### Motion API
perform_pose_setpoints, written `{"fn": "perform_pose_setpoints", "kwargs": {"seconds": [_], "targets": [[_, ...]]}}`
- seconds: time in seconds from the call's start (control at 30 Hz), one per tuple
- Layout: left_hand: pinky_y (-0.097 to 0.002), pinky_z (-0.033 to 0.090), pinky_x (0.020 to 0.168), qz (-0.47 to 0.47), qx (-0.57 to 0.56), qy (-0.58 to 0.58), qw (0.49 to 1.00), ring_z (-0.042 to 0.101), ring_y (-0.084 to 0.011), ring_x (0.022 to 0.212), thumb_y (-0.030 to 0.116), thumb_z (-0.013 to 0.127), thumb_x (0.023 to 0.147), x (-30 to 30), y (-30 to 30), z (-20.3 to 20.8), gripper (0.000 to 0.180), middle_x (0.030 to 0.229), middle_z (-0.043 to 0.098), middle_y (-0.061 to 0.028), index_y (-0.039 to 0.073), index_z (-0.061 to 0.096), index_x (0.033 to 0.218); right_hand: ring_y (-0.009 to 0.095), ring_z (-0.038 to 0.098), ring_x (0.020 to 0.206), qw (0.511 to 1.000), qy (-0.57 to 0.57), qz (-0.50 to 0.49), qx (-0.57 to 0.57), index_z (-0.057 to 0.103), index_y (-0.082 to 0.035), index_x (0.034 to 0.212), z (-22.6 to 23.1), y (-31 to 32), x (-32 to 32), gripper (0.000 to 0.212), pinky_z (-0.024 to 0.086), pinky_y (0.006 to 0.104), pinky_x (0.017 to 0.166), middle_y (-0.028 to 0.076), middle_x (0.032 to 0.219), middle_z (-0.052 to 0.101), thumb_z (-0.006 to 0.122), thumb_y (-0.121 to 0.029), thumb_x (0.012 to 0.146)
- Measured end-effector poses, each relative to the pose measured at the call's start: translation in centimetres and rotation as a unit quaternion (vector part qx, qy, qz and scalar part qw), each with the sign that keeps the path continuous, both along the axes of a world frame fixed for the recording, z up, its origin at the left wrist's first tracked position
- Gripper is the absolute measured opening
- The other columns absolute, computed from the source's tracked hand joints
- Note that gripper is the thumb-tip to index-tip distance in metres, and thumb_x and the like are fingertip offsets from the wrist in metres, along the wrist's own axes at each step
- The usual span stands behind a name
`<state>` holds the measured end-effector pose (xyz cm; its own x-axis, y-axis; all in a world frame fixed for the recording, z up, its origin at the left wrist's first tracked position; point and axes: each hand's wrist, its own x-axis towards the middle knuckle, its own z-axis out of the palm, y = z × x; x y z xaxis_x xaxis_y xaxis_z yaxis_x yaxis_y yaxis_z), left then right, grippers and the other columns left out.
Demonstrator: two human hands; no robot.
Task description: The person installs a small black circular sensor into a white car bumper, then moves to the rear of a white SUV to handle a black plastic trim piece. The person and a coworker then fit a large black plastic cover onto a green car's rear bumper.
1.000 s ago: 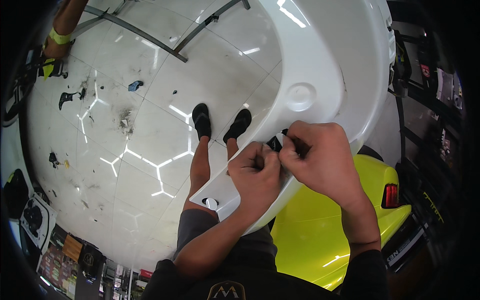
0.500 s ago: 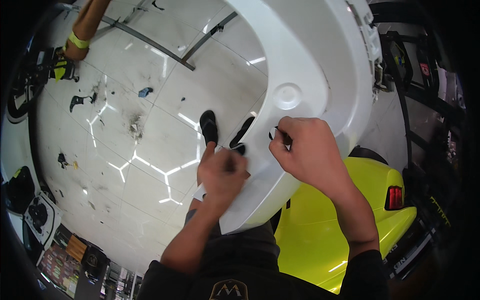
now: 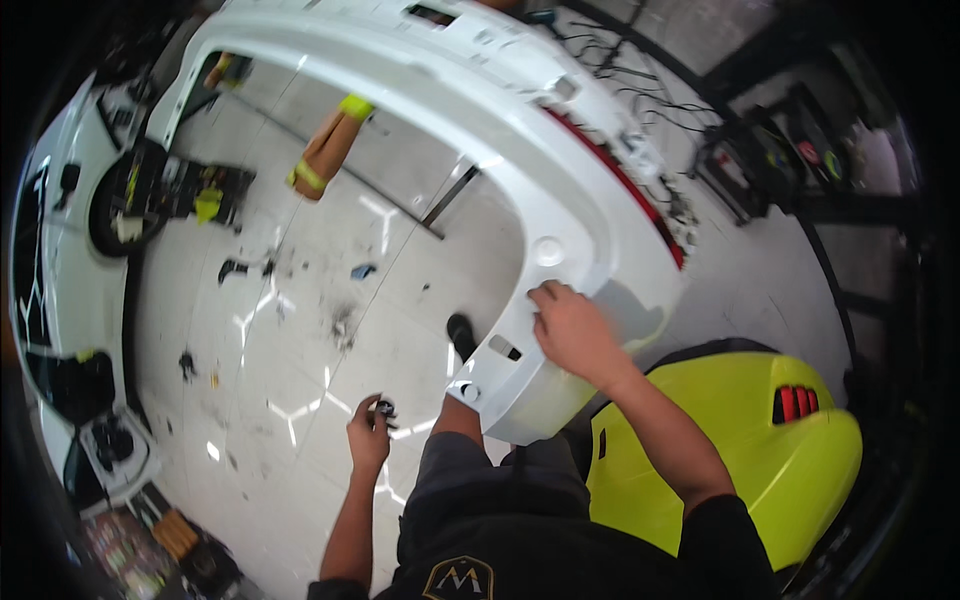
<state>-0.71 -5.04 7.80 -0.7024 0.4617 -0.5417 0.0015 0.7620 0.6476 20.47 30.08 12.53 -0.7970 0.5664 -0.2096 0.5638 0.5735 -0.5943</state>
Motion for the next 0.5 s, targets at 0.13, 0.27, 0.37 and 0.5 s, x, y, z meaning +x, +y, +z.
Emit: {"fn": "perform_pose_setpoints", "kwargs": {"seconds": [0.13,0.27,0.37,0.5], "targets": [[-0.0304,0.055,0.054,-0.02,-0.02,0.002,1.0,0.072,-0.0194,0.067,0.003,0.047,0.093,0.1,-7.7,-2.6,0.027,0.081,0.071,-0.0143,-0.003,0.065,0.112,0.04,0.063,0.096,0.997,0.059,-0.041,-0.009,0.062,0.0,0.11,4.1,-3.4,2.9,0.026,0.051,0.0502,0.084,0.021,0.107,0.061,0.059,-0.01,0.086],[-0.0321,0.058,0.056,-0.02,-0.069,-0.056,0.996,0.071,-0.0213,0.066,0.001,0.05,0.088,-2.3,-11.6,-4.3,0.022,0.078,0.071,-0.0152,-0.004,0.066,0.102,0.04,0.062,0.097,0.991,0.032,-0.094,-0.09,0.062,0.0,0.111,5.9,-7.7,5.9,0.027,0.051,0.0501,0.086,0.02,0.106,0.061,0.056,-0.011,0.087],[-0.0328,0.058,0.055,0.016,-0.054,-0.032,0.998,0.069,-0.0208,0.064,0.002,0.056,0.087,-5.0,-12.9,-4.8,0.017,0.078,0.071,-0.0142,-0.004,0.065,0.1,0.04,0.063,0.098,0.992,-0.014,-0.092,-0.079,0.062,0.0,0.113,4.4,-11.9,6.3,0.029,0.052,0.0498,0.086,0.021,0.104,0.062,0.055,-0.012,0.087],[-0.0322,0.053,0.052,-0.058,0.027,0.08,0.995,0.068,-0.0164,0.062,0.007,0.066,0.089,-9.0,-14.7,-6.6,0.01,0.08,0.072,-0.0121,-0.002,0.065,0.094,0.039,0.063,0.102,0.987,-0.074,-0.095,-0.111,0.062,-0.001,0.117,4.0,-17.1,5.4,0.033,0.052,0.0472,0.091,0.021,0.11,0.063,0.056,-0.016,0.089]]}}
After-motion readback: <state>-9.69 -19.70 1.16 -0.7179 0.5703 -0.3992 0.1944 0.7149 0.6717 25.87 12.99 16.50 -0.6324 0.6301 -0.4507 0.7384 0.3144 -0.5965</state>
